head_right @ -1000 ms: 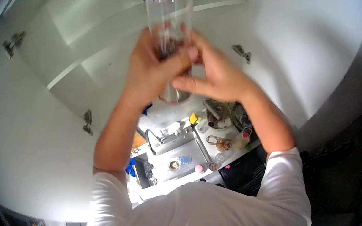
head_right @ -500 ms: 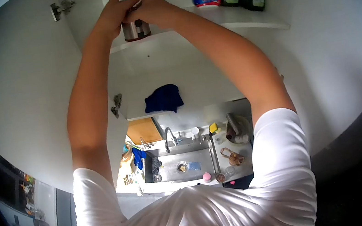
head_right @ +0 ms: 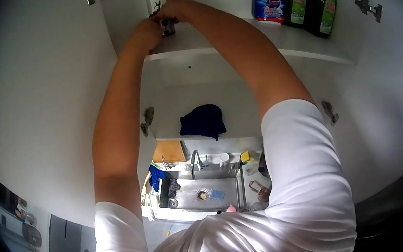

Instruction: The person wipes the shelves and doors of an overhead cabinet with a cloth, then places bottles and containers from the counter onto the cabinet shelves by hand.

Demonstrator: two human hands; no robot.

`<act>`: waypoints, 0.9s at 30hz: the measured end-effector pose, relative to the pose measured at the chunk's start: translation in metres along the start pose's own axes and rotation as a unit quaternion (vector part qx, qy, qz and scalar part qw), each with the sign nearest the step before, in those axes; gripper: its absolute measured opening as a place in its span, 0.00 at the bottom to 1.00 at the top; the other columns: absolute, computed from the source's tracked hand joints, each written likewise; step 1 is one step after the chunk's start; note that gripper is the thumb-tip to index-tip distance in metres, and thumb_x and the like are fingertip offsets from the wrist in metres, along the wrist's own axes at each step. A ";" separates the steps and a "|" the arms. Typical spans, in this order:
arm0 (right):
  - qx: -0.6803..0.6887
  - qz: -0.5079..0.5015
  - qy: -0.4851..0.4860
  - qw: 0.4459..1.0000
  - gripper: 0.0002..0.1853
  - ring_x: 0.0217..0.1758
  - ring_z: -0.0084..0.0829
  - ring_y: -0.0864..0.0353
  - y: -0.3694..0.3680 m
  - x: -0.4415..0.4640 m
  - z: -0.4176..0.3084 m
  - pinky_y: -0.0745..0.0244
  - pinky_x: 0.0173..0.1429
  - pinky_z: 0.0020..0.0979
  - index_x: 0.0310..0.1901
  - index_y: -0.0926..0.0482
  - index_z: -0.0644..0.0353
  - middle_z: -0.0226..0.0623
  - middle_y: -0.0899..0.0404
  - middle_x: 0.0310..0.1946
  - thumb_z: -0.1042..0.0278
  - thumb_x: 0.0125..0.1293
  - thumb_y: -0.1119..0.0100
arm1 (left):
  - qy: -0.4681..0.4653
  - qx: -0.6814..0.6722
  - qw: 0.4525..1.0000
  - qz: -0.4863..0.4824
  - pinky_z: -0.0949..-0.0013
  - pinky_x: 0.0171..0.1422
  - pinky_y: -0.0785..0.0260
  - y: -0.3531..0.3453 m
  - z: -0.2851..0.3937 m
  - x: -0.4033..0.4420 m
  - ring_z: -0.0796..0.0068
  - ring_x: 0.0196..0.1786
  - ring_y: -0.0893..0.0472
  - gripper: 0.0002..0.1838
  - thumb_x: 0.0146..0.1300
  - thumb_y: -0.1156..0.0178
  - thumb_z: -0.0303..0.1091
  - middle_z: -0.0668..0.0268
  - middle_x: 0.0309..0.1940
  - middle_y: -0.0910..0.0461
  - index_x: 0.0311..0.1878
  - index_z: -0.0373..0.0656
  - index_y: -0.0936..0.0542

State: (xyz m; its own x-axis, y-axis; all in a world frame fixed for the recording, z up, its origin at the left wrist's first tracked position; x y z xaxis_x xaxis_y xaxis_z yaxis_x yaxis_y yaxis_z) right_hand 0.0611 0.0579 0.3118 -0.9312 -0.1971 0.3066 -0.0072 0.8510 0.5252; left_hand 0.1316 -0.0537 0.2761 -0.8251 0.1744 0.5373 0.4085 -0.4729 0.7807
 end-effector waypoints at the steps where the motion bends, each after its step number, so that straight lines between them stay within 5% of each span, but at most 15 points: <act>1: -0.016 0.006 0.001 1.000 0.48 0.54 0.39 0.14 -0.001 0.015 0.002 0.15 0.53 0.40 0.73 0.35 0.72 0.52 0.18 0.58 0.68 0.54 0.16 | 0.002 0.000 1.000 0.002 0.52 0.53 0.20 -0.004 -0.003 0.002 0.47 0.50 0.13 0.18 0.69 0.46 0.35 0.46 0.50 0.13 0.50 0.30 0.15; 3: -0.022 -0.027 -0.007 0.999 0.41 0.51 0.39 0.14 -0.006 0.041 0.006 0.15 0.52 0.39 0.66 0.28 0.73 0.50 0.17 0.53 0.68 0.54 0.15 | -0.060 0.158 0.984 -0.053 0.52 0.55 0.19 -0.018 0.000 0.003 0.49 0.51 0.12 0.17 0.67 0.46 0.30 0.49 0.50 0.12 0.50 0.33 0.13; 7: -0.069 -0.022 -0.005 0.997 0.24 0.43 0.38 0.14 -0.013 0.089 0.018 0.16 0.48 0.39 0.46 0.16 0.71 0.44 0.14 0.41 0.65 0.54 0.14 | -0.002 0.161 0.979 -0.122 0.51 0.55 0.19 -0.020 0.008 -0.003 0.50 0.52 0.12 0.17 0.63 0.46 0.27 0.50 0.51 0.12 0.51 0.35 0.12; 11: -0.112 0.001 -0.009 0.994 0.26 0.42 0.38 0.14 -0.021 0.127 0.025 0.17 0.46 0.39 0.45 0.16 0.74 0.46 0.14 0.42 0.62 0.54 0.14 | -0.025 0.176 0.975 -0.137 0.51 0.55 0.19 -0.025 0.003 0.007 0.50 0.52 0.12 0.17 0.60 0.44 0.26 0.50 0.50 0.12 0.48 0.36 0.11; 16: -0.321 -0.015 0.018 0.947 0.33 0.44 0.39 0.14 -0.020 0.132 0.014 0.14 0.48 0.38 0.49 0.15 0.76 0.50 0.13 0.48 0.54 0.54 0.14 | -0.044 0.188 0.972 -0.136 0.52 0.52 0.20 -0.020 0.000 0.005 0.47 0.48 0.12 0.14 0.63 0.44 0.28 0.47 0.46 0.12 0.45 0.31 0.13; 20: -0.266 -0.004 -0.003 0.964 0.32 0.44 0.36 0.13 -0.019 0.149 0.024 0.15 0.47 0.37 0.47 0.14 0.76 0.50 0.13 0.46 0.53 0.54 0.14 | -0.032 0.217 0.964 -0.151 0.51 0.49 0.20 -0.024 -0.002 0.009 0.48 0.45 0.12 0.12 0.62 0.44 0.28 0.48 0.43 0.12 0.41 0.34 0.12; 22: -0.390 0.001 0.040 0.920 0.37 0.44 0.40 0.11 -0.022 0.155 0.023 0.17 0.55 0.42 0.49 0.10 0.60 0.43 0.11 0.43 0.30 0.55 0.24 | -0.057 0.245 0.958 -0.141 0.50 0.48 0.20 -0.023 -0.002 0.008 0.48 0.45 0.12 0.12 0.62 0.44 0.28 0.49 0.42 0.12 0.39 0.35 0.12; 25: -0.386 0.029 0.036 0.921 0.34 0.39 0.35 0.11 -0.021 0.150 0.018 0.16 0.45 0.38 0.39 0.12 0.74 0.51 0.12 0.35 0.41 0.55 0.18 | -0.015 0.198 0.972 -0.125 0.50 0.48 0.20 -0.025 -0.001 0.004 0.49 0.45 0.12 0.11 0.61 0.42 0.28 0.51 0.42 0.11 0.38 0.37 0.12; 27: -0.425 0.043 0.083 0.900 0.36 0.37 0.37 0.11 -0.024 0.148 0.019 0.16 0.45 0.39 0.38 0.12 0.73 0.51 0.12 0.33 0.37 0.55 0.20 | -0.019 0.200 0.974 -0.106 0.51 0.49 0.20 -0.024 0.002 0.000 0.50 0.45 0.12 0.11 0.61 0.42 0.28 0.52 0.43 0.11 0.39 0.37 0.12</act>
State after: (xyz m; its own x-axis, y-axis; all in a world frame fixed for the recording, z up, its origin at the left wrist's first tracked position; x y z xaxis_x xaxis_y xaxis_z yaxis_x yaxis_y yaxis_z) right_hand -0.0832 0.0174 0.3298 -0.8473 -0.2777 0.4528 0.4096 0.2010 0.8898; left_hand 0.1226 -0.0408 0.2585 -0.8955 0.2674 0.3558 0.3559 -0.0500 0.9332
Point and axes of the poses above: each hand's wrist, its own x-axis towards the middle knuckle, its own y-axis out of the back of the hand, z = x × y, the point moved 5 cm from there along x, towards the middle knuckle
